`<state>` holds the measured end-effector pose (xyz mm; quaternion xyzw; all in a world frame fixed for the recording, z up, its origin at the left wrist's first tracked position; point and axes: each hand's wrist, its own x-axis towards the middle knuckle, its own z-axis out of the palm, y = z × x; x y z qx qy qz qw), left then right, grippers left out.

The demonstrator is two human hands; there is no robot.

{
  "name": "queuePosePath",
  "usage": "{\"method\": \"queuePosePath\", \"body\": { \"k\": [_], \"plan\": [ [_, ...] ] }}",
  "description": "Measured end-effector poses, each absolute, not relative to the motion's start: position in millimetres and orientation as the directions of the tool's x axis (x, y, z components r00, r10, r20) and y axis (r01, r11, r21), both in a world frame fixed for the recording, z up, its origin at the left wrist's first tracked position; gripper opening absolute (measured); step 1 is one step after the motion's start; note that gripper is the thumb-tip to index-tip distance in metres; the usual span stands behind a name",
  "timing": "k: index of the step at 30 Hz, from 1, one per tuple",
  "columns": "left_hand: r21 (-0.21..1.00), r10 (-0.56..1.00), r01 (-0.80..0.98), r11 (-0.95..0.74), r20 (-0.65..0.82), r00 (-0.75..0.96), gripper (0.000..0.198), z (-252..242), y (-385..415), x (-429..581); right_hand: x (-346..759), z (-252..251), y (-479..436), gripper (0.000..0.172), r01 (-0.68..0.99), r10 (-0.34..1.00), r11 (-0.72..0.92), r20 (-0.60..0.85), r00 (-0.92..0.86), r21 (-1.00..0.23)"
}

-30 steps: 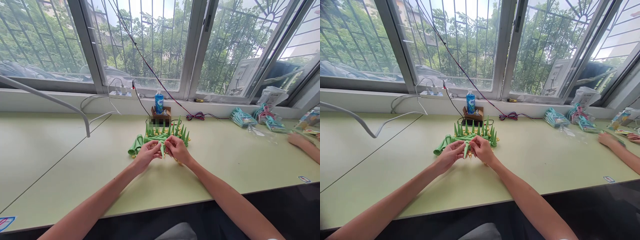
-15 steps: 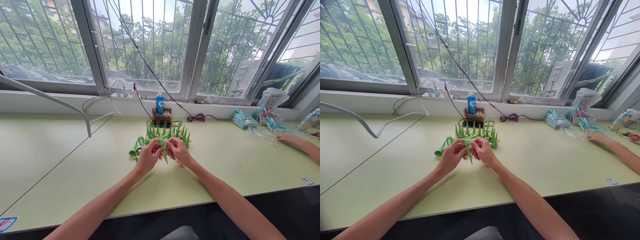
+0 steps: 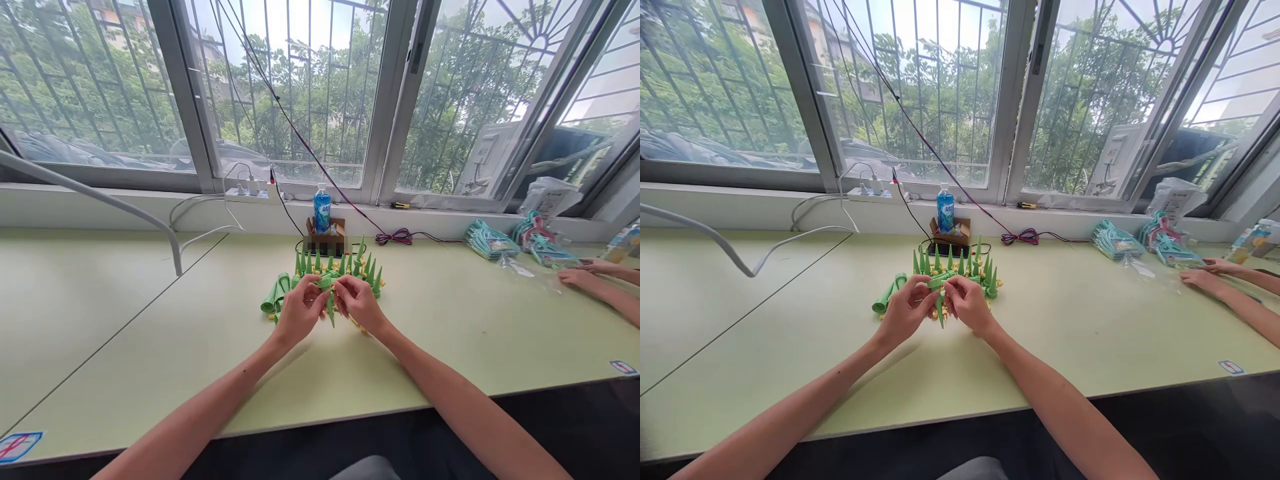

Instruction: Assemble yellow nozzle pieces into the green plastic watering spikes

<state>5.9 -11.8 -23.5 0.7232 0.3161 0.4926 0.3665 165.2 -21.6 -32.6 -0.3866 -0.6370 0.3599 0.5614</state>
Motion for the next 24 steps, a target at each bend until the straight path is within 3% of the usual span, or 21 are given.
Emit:
{"method": "queuePosePath", "body": {
  "k": [11,21,24],
  "plan": [
    [0.748,0.779,0.247,-0.616,0.532,0.330,0.017,-27.3,-10.5,2.8,163.5,-35.5,-20.7,0.031,0.016,0.914,0.405,0.403,-0.050,-0.914],
    [0.634,0.691,0.282,-0.721,0.621,0.370,0.009,-33.8,-5.0,1.5,161.7,-34.7,-23.2,0.032,-0.057,0.926,0.372,0.375,-0.045,-0.926],
    [0.652,0.699,0.265,-0.711,0.611,0.372,0.009,-31.8,-5.6,2.8,160.6,-34.4,-23.2,0.030,-0.076,0.919,0.390,0.393,-0.032,-0.918]
  ]
}}
